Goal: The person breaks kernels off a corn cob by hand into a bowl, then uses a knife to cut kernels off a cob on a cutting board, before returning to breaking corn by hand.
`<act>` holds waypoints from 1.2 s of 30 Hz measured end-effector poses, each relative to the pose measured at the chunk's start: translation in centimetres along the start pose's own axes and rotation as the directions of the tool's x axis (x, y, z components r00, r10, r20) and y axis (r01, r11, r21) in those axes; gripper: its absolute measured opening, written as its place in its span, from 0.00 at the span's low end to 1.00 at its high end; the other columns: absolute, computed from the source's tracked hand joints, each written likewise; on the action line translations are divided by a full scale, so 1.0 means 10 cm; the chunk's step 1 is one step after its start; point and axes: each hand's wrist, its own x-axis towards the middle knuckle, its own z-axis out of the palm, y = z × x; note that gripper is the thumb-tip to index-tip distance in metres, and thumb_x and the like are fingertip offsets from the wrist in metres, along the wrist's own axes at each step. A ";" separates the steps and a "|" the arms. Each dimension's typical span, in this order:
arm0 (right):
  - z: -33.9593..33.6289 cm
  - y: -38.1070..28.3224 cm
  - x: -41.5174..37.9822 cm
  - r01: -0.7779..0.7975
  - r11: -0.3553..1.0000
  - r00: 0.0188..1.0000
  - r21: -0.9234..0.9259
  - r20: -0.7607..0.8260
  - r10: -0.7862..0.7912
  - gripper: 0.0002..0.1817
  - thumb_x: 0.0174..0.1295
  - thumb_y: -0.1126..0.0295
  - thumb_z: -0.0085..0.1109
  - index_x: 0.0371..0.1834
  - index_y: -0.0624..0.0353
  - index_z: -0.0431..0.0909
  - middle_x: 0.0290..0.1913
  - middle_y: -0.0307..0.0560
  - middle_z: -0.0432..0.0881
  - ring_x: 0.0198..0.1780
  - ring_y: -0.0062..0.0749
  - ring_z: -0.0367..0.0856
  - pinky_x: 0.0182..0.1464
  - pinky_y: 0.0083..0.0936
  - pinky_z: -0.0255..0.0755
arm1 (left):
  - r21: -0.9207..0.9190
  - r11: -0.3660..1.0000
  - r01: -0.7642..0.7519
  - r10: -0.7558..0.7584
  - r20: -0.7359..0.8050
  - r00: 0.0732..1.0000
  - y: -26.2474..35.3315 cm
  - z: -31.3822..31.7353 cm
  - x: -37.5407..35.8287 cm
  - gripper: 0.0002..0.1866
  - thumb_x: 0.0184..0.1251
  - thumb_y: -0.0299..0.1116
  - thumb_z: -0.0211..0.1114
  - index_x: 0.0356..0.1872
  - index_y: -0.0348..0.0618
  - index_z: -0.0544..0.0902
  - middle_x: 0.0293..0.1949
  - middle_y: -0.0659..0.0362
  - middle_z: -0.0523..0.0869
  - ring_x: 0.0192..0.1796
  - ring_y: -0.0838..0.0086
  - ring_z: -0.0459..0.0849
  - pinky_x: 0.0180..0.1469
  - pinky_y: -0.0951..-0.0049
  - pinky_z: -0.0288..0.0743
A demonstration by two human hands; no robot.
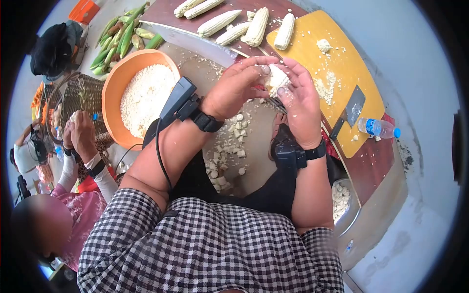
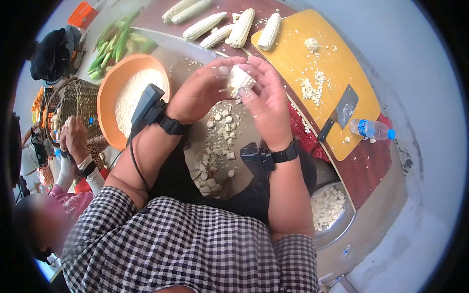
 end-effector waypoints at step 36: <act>0.14 0.13 0.13 0.049 0.996 0.998 0.076 -0.047 -0.046 0.22 0.61 0.73 0.58 0.57 0.62 0.64 0.46 0.42 0.74 0.42 0.21 0.73 0.49 0.21 0.70 | 0.641 0.715 -0.279 0.331 0.041 0.943 0.16 0.01 -0.11 0.24 0.56 0.24 0.68 0.55 0.34 0.75 0.48 0.59 0.78 0.50 0.77 0.77 0.50 0.75 0.74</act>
